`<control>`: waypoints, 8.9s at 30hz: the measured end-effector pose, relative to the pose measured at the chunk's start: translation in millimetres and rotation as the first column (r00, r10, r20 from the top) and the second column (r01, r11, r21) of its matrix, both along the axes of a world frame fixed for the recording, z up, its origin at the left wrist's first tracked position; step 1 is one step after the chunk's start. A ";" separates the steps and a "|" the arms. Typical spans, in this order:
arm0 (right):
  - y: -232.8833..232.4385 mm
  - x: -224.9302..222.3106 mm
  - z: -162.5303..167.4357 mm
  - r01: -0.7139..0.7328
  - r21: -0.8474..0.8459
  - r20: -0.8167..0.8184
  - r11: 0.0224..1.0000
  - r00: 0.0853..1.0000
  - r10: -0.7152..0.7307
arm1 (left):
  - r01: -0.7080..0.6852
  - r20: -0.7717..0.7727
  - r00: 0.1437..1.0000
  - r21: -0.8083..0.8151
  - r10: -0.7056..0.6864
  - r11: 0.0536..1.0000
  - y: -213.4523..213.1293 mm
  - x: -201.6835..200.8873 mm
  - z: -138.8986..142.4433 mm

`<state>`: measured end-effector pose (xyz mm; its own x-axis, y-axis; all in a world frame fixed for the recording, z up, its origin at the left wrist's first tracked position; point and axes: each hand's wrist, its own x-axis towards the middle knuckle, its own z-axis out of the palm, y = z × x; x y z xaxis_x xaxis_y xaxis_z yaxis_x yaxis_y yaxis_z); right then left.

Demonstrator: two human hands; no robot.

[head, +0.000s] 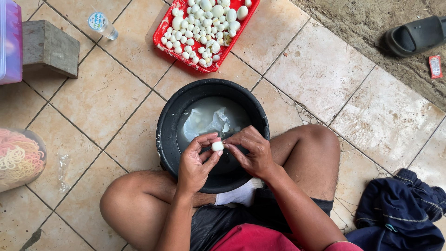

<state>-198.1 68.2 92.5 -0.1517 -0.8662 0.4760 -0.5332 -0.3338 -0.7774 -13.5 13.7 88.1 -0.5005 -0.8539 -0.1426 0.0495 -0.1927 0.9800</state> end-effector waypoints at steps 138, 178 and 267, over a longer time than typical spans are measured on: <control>-12.8 12.3 -20.9 -0.207 0.838 -0.275 0.505 0.639 0.718 | 0.783 0.771 0.398 -0.003 -0.497 0.622 -18.3 7.6 -67.3; -11.4 26.3 -1.0 -0.024 0.309 -0.115 0.951 0.991 0.063 | -0.026 -0.134 0.988 0.322 0.073 0.946 -5.1 -5.6 -40.5; -2.5 26.2 2.9 0.089 0.062 -0.045 0.994 0.995 -0.087 | -0.175 -0.203 0.949 0.303 0.243 0.937 22.5 -11.0 -17.9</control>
